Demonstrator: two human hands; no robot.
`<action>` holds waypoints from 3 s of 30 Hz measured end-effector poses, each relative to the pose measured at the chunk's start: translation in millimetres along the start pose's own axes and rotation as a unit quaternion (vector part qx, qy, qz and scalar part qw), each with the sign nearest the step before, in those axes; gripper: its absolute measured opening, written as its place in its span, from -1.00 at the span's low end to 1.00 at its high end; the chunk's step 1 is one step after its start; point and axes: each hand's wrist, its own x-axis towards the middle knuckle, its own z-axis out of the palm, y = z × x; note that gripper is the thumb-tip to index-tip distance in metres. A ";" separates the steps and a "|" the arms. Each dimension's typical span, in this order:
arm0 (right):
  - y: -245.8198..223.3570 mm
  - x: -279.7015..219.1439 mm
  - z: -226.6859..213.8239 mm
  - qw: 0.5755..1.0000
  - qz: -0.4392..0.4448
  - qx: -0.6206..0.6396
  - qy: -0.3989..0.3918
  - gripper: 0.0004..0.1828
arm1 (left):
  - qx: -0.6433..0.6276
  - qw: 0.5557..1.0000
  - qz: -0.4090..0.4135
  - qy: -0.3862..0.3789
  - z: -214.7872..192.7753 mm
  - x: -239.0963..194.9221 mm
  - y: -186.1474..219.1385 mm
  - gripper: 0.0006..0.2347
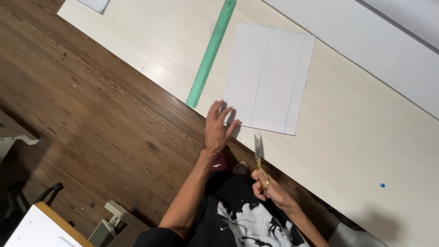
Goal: Cutting a sheet of paper into several strips using scissors along marked lines
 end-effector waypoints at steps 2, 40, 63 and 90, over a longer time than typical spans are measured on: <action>7.5 12.3 3.7 1.000 0.011 -0.003 0.009 -0.38 | -0.034 0.997 -0.052 0.049 9.2 -13.5 7.1 -0.56; -71.4 39.2 44.5 0.987 -0.112 0.082 0.076 -0.27 | -0.364 0.779 -0.493 -0.134 13.8 3.3 70.5 -0.72; -59.3 46.5 46.4 0.983 -0.073 0.128 0.111 -0.27 | -0.324 0.807 -0.469 -0.152 21.6 -6.3 62.6 -0.73; -93.4 52.0 41.6 0.983 -0.056 0.123 0.124 -0.12 | -0.305 0.820 -0.465 -0.137 41.6 -28.0 37.5 -0.74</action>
